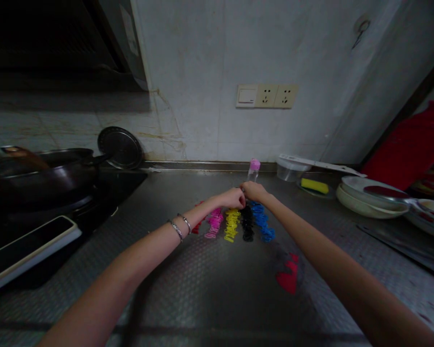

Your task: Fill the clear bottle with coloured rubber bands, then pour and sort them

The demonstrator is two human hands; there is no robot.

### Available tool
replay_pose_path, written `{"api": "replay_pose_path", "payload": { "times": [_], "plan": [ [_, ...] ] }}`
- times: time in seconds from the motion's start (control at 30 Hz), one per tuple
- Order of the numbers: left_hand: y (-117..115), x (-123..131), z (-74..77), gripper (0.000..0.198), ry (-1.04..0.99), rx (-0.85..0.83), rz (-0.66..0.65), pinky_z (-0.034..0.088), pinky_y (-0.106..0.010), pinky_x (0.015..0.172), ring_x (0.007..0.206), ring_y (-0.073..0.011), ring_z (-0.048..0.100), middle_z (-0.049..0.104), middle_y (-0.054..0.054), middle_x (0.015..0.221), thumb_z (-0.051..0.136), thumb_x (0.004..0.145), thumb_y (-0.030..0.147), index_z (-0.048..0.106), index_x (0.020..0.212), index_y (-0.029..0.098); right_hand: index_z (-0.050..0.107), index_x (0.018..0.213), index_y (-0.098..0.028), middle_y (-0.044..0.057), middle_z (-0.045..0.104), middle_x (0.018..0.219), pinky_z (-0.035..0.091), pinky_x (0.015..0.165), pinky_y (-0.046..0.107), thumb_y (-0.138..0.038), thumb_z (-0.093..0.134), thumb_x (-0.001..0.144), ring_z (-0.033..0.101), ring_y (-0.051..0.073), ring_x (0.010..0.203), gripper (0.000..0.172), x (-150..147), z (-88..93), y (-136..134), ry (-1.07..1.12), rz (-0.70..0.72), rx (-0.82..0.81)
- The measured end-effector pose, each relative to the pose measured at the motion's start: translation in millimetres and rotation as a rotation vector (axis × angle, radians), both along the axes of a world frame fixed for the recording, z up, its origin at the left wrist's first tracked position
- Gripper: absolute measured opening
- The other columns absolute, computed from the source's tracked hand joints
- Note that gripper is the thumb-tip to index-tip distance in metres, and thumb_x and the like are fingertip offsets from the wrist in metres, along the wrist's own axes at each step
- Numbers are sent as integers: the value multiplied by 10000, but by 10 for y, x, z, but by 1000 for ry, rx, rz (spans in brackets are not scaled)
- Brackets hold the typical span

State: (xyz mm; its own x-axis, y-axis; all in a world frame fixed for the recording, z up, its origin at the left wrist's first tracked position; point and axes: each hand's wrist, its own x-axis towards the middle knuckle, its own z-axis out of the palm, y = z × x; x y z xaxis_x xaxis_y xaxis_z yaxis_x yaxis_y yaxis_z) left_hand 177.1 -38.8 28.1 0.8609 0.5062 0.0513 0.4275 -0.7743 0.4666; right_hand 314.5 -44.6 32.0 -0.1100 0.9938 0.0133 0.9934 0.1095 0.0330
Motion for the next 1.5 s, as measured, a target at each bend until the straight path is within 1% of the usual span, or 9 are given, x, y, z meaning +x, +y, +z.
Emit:
{"api": "replay_pose_path", "payload": {
  "times": [0.2,0.33,0.47,0.6,0.7,0.8,1.03,1.27,1.5],
  "plan": [
    [168,-155,62,226,-168,-158,101,399,-189,599,619,-100,535,676,-37,702,585,624,136,714,802,83,640,963,-195,126,640,986,439,712,285,-328,496,791,602,238,907,261,56,-7,3,31,12,36],
    [257,-281,87,222,-253,-234,205,379,-195,555,544,-78,475,653,-26,637,616,618,182,718,793,89,645,928,-189,97,654,921,421,681,249,-292,496,783,603,202,852,232,145,50,-6,118,16,83],
    [278,-365,73,265,-265,-240,306,302,-197,459,440,-54,351,567,9,506,602,649,253,714,827,92,654,872,-169,61,658,781,397,614,204,-243,516,756,596,149,718,195,209,130,-54,261,51,127],
    [320,-368,27,311,-345,-178,394,305,-191,474,488,-61,391,596,-6,608,586,655,221,687,911,75,654,830,-138,26,618,598,378,543,192,-232,510,744,547,116,555,192,199,164,-155,429,117,176],
    [353,-338,-21,380,-342,-101,358,322,-192,510,528,-71,421,597,-1,635,593,637,179,656,1001,88,648,805,-127,3,572,513,362,497,187,-236,505,734,507,102,478,193,154,149,-231,549,153,164],
    [367,-309,-61,384,-343,-81,294,334,-197,533,547,-79,439,608,-2,650,595,647,206,653,1015,111,643,795,-119,-13,543,479,345,467,183,-284,513,731,470,90,439,220,102,124,-284,654,178,146],
    [382,-317,-79,331,-433,-231,151,388,-210,602,630,-100,518,674,-59,761,597,669,279,685,921,83,637,788,-117,-40,496,437,330,457,183,-316,511,727,422,76,404,244,36,112,-351,729,206,117],
    [337,-374,-59,278,-410,-263,158,401,-215,625,643,-103,533,680,-38,743,609,658,273,705,854,101,633,777,-122,-43,495,435,323,453,181,-319,514,724,417,74,403,236,20,121,-375,733,191,123],
    [346,-484,-45,241,-379,-215,245,407,-219,619,646,-112,546,683,-55,748,585,652,221,707,818,97,626,764,-118,-43,485,434,303,436,177,-333,522,720,409,73,403,243,48,107,-368,761,171,119]
  ]
}}
